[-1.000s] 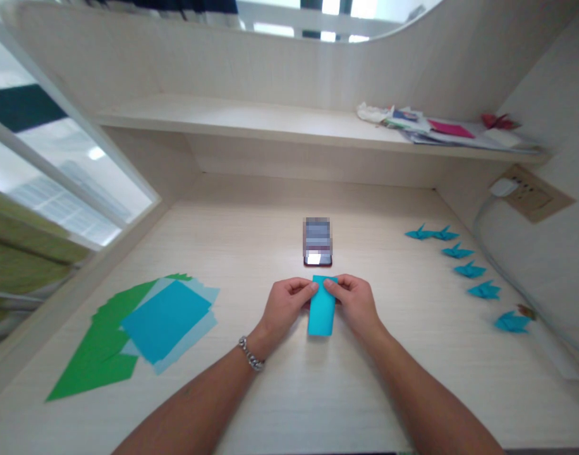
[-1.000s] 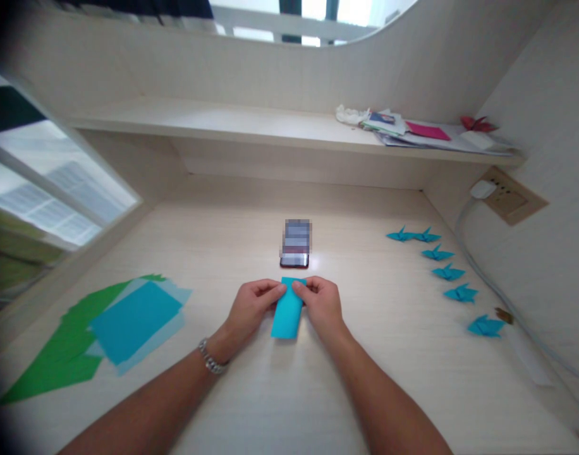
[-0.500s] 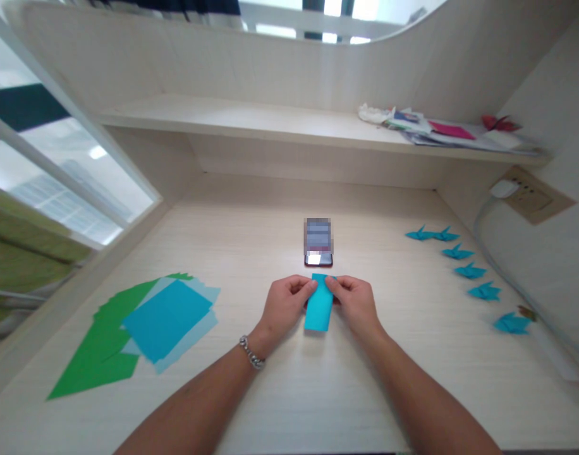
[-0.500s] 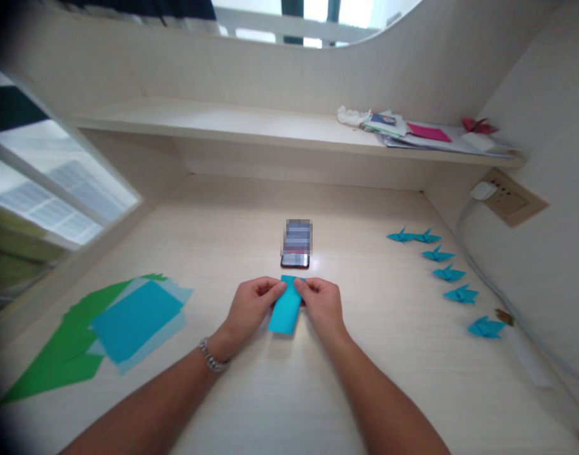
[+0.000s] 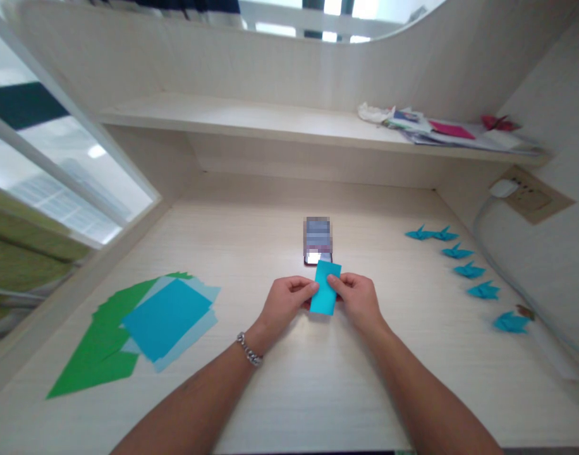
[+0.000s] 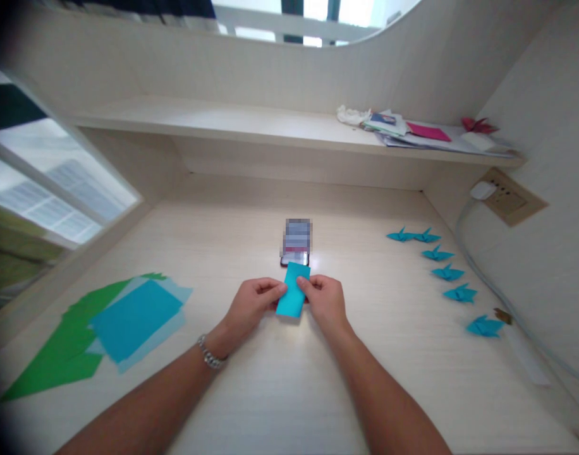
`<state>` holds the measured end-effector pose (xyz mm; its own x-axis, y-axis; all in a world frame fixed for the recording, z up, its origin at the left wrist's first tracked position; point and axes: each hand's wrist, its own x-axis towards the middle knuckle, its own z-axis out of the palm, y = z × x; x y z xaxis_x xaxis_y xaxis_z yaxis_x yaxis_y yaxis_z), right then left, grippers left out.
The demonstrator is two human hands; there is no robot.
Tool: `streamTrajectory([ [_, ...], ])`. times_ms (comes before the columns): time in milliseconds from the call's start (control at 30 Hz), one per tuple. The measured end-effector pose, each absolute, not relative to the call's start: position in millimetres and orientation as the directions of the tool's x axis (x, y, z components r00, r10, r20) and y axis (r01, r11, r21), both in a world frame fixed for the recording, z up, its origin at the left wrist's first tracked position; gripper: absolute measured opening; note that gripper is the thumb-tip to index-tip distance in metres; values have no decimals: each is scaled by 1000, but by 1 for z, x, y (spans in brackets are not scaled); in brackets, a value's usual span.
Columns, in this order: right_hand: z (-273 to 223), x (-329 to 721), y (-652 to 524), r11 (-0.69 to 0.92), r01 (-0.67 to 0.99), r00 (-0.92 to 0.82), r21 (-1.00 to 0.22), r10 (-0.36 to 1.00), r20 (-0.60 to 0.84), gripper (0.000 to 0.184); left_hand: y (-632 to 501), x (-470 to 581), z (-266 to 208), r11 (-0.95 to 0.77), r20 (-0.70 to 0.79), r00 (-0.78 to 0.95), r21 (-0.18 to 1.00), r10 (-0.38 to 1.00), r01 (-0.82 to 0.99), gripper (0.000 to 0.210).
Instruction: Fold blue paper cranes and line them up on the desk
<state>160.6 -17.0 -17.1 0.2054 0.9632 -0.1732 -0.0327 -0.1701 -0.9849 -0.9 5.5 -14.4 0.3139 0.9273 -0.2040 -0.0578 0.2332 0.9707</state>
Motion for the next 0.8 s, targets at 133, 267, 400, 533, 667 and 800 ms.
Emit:
streamTrajectory([
  [133,-21,163,-16,-166,-78,202,-983,963,-179,33,5,-1,-12,191,-188,327,981,926,23,23],
  [267,-24,158,-16,-226,-173,128,-959,960,-249,35,6,-2,-11,82,-103,284,993,953,86,24],
  [400,-27,154,-16,-279,-174,95,-944,950,-298,33,6,-3,-11,45,-78,236,989,969,140,27],
  [533,-32,155,-15,-267,-149,102,-952,954,-284,32,8,-3,-13,99,-124,253,989,959,110,25],
  [667,-33,158,-15,-258,-132,96,-957,958,-272,31,8,-2,-13,174,-184,293,983,938,63,24],
  [800,-27,160,-16,-233,-129,112,-964,962,-248,29,5,-1,-12,226,-241,375,970,895,85,25],
])
